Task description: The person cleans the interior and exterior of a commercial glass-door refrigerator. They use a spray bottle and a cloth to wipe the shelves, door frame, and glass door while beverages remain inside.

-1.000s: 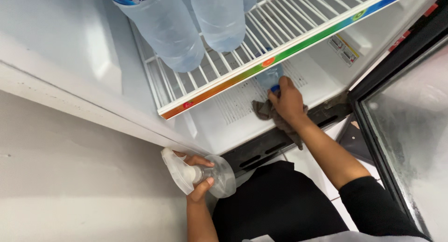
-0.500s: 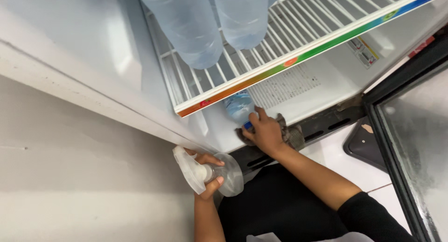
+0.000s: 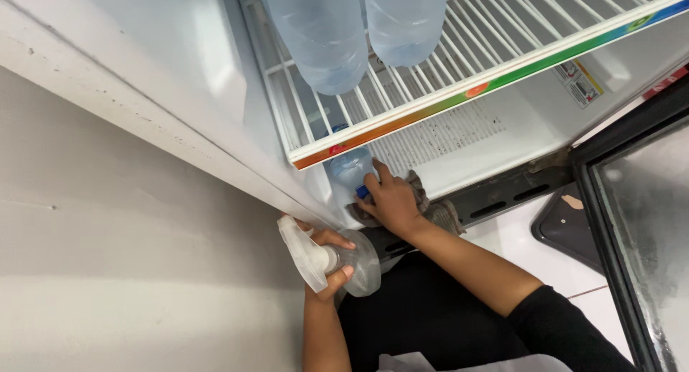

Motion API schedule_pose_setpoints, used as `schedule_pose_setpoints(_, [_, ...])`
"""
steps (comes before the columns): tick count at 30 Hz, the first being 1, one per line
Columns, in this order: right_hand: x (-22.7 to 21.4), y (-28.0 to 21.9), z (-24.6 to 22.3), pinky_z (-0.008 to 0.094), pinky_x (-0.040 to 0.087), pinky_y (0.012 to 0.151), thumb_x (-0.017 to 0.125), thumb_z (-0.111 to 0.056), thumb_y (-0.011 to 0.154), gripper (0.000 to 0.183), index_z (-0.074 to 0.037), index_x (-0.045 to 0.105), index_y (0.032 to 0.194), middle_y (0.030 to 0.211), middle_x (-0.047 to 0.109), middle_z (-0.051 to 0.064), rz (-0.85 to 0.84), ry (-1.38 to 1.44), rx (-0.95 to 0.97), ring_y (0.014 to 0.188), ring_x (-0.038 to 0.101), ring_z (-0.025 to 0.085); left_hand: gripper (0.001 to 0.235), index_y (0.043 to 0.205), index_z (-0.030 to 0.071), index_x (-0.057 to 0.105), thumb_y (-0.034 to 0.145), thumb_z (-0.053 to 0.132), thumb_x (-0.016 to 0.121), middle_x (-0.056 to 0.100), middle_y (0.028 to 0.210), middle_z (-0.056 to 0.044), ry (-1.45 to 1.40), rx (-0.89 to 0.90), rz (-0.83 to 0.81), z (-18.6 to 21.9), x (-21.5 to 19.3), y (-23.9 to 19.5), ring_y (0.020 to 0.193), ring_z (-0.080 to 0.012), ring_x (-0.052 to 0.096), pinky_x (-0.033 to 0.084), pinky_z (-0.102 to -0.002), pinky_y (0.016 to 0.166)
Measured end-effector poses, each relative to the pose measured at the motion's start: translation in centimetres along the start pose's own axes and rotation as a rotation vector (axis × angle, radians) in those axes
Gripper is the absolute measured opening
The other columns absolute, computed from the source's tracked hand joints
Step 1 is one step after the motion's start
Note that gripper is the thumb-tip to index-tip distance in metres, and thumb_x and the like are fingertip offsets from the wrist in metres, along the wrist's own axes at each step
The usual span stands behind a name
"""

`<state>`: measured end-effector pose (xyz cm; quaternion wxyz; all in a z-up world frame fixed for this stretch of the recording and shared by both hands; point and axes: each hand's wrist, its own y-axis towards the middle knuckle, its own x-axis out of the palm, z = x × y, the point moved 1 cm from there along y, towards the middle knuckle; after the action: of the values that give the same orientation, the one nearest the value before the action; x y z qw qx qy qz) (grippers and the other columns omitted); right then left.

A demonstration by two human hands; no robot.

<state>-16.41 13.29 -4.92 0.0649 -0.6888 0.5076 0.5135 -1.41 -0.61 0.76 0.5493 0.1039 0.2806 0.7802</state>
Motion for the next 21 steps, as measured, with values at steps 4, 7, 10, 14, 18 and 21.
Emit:
schedule_pose_setpoints(4, [-2.8,0.6,0.6,0.045,0.058,0.070,0.086,-0.033,0.074,0.052,-0.002,0.058,0.105,0.145,0.049,0.027,-0.134,0.205,-0.034,0.088,0.070,0.043,0.061,0.111,0.000,0.056,0.057,0.025,0.072,0.070,0.090,-0.008,-0.134,-0.129,-0.062,-1.0,-0.4,-0.8,0.088,-0.0233,0.064,0.048,-0.035,0.087])
schedule_pose_setpoints(7, [-5.9,2.1,1.7,0.046,0.057,0.075,0.086,-0.029,0.071,0.052,-0.003,0.064,0.110,0.136,0.057,0.024,-0.296,0.286,-0.031,0.091,0.071,0.041,0.047,0.101,0.001,0.066,0.061,0.025,0.073,0.070,0.093,-0.009,-0.145,-0.127,-0.087,-1.7,-0.5,-1.5,0.092,-0.0242,0.066,0.050,-0.035,0.088])
schedule_pose_setpoints(10, [-9.5,4.0,3.8,0.043,0.057,0.084,0.084,-0.029,0.076,0.047,-0.006,0.069,0.114,0.114,0.073,0.016,-0.277,0.305,0.084,0.096,0.073,0.034,0.045,0.100,0.002,0.067,0.061,0.025,0.073,0.070,0.094,-0.010,-0.107,-0.098,-0.085,-2.3,-0.7,-1.6,0.093,-0.0241,0.064,0.048,-0.035,0.090])
schedule_pose_setpoints(14, [-14.8,3.1,8.5,0.042,0.057,0.085,0.080,-0.029,0.087,0.038,-0.003,0.068,0.111,0.110,0.073,0.016,0.139,0.197,0.424,0.099,0.073,0.032,0.043,0.097,0.003,0.069,0.060,0.025,0.072,0.069,0.095,-0.010,-0.097,-0.083,-0.050,-2.4,-0.7,-2.1,0.095,-0.0231,0.061,0.046,-0.035,0.091])
schedule_pose_setpoints(18, [-16.8,0.5,14.5,0.055,0.042,0.105,0.083,-0.035,0.087,0.051,-0.001,0.065,0.121,0.132,0.060,0.022,0.323,-0.218,0.449,0.127,0.052,0.044,0.042,0.093,0.002,0.071,0.057,0.024,0.073,0.066,0.095,-0.009,-0.082,-0.163,-0.046,-3.2,-0.6,-2.6,0.091,-0.0225,0.059,0.047,-0.034,0.085])
schedule_pose_setpoints(21, [-14.8,-1.9,19.3,0.062,0.029,0.110,0.080,-0.040,0.086,0.074,0.008,0.054,0.136,0.142,0.045,0.033,0.156,-0.294,0.419,0.135,0.036,0.051,0.039,0.090,0.004,0.070,0.059,0.028,0.073,0.067,0.097,-0.009,-0.072,-0.210,-0.026,-3.7,-0.7,-3.3,0.096,-0.0242,0.057,0.044,-0.037,0.089])
